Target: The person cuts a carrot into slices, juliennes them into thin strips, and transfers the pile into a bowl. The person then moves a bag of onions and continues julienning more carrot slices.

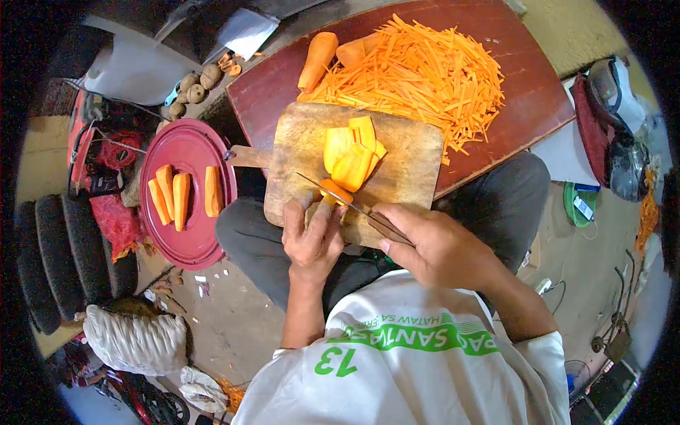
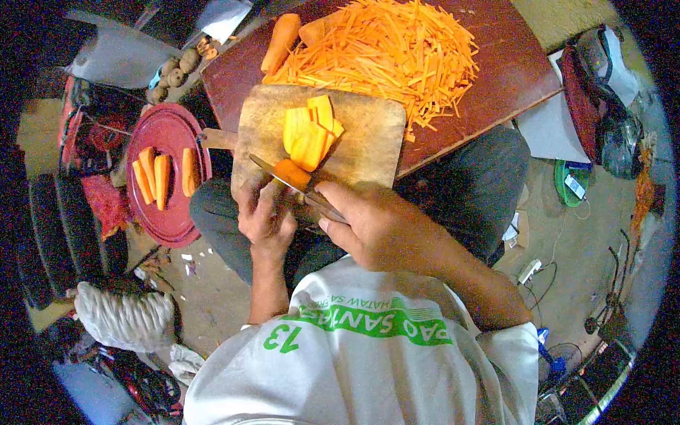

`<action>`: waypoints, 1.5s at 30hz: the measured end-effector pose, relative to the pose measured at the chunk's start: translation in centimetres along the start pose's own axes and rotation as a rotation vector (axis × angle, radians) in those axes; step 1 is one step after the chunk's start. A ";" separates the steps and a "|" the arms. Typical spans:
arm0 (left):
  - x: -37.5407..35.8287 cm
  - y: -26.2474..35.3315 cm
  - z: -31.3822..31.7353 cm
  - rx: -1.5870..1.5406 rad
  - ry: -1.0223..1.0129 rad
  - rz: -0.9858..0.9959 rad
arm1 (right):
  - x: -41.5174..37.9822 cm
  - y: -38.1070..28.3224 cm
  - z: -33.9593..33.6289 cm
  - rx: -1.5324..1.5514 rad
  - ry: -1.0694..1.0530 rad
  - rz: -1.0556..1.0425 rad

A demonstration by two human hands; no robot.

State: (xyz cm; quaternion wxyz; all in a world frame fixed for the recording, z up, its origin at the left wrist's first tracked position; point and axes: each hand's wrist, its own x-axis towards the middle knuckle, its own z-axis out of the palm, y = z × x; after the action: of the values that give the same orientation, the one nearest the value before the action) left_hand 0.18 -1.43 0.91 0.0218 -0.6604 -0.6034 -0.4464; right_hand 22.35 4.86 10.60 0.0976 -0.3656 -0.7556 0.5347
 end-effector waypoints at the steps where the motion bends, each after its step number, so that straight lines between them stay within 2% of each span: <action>1: 0.0 -0.1 0.0 -0.011 0.005 0.004 | 0.0 0.1 0.2 -0.004 0.015 -0.012; 9: -0.3 -0.7 0.0 -0.067 -0.016 -0.025 | 0.3 -0.3 1.7 -0.120 0.115 -0.013; 12: -0.3 -0.7 0.3 -0.073 -0.009 -0.010 | 2.2 2.0 2.2 -0.136 -0.033 0.161; 15: -0.3 -0.6 0.5 -0.061 -0.009 -0.028 | 2.2 1.9 1.8 -0.116 -0.006 0.130; 18: 0.0 -0.4 0.1 -0.071 -0.009 -0.078 | 2.1 3.6 1.7 -0.078 0.057 -0.016; 21: 0.1 -0.7 -0.2 -0.078 -0.018 -0.059 | 1.8 3.2 0.4 0.029 0.025 0.042; 27: 0.1 -0.6 -0.2 -0.070 -0.010 -0.070 | 0.6 2.1 0.2 0.181 0.099 0.047; 30: 0.3 -0.4 -0.1 -0.054 -0.003 -0.049 | 0.3 1.2 0.4 0.133 0.093 -0.066; 31: 0.4 -0.3 -0.1 -0.045 -0.002 -0.045 | 0.0 0.2 0.1 0.166 0.054 -0.010; 34: 0.2 -0.1 -0.3 -0.010 -0.002 -0.028 | -0.4 -0.1 0.6 0.144 0.083 -0.007; 37: -0.4 -0.2 -0.5 0.027 -0.003 -0.005 | -0.4 0.0 0.1 0.145 0.010 0.025; 40: -0.5 0.2 -0.5 0.019 0.022 -0.023 | -0.5 0.4 0.5 0.080 0.045 -0.066; 45: -1.1 -0.2 -0.3 0.003 0.026 -0.015 | -0.3 0.0 0.7 -0.005 0.025 -0.018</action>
State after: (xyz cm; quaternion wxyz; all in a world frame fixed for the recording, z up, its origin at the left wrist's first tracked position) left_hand 0.02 -2.36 0.32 0.0276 -0.6500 -0.6087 -0.4541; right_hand 22.20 4.14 10.38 0.1108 -0.3656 -0.7590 0.5272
